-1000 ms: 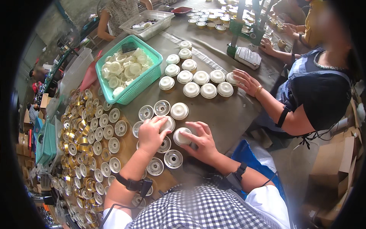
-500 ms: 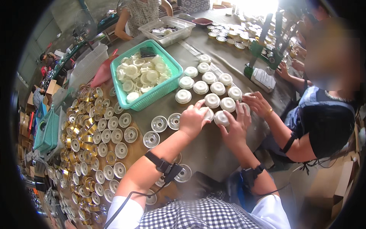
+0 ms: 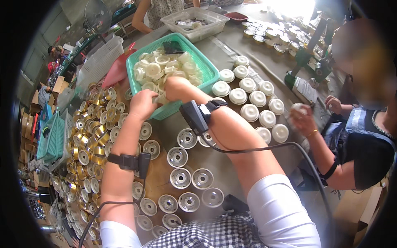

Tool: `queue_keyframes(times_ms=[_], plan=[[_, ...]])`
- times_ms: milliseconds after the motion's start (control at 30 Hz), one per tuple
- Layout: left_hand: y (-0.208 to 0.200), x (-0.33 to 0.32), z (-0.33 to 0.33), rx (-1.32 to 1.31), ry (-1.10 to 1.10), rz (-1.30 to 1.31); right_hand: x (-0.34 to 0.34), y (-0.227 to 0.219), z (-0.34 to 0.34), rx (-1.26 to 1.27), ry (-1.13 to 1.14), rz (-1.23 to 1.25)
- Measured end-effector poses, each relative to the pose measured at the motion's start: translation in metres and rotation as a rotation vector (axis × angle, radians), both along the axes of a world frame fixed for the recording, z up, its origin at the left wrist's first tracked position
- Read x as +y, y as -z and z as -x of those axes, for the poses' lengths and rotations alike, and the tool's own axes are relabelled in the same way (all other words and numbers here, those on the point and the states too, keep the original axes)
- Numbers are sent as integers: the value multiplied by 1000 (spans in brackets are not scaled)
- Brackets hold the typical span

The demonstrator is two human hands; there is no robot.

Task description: Assembling metal rings and plastic inserts onto metal lids in a production line setting.

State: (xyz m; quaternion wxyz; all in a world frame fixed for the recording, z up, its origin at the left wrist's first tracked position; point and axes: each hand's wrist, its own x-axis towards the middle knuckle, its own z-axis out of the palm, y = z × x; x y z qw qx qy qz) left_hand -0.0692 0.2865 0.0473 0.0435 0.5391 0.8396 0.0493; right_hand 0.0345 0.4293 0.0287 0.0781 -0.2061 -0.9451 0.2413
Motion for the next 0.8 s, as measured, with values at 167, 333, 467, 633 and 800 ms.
queue_keyframes(times_ms=[167, 333, 467, 633, 800], plan=[[7, -2, 11, 149, 135, -94, -4, 7, -5, 470, 319, 230], [9, 0, 18, 129, 156, 176, -67, -9, -116, 696, 67, 626], [4, -5, -3, 232, 8, -135, -96, 22, -188, 590, 100, 637], [1, -39, -45, 210, 195, -710, -112, 43, -194, 468, 254, 509], [13, -73, -101, -169, 415, -545, -102, 68, -183, 332, 286, -56]])
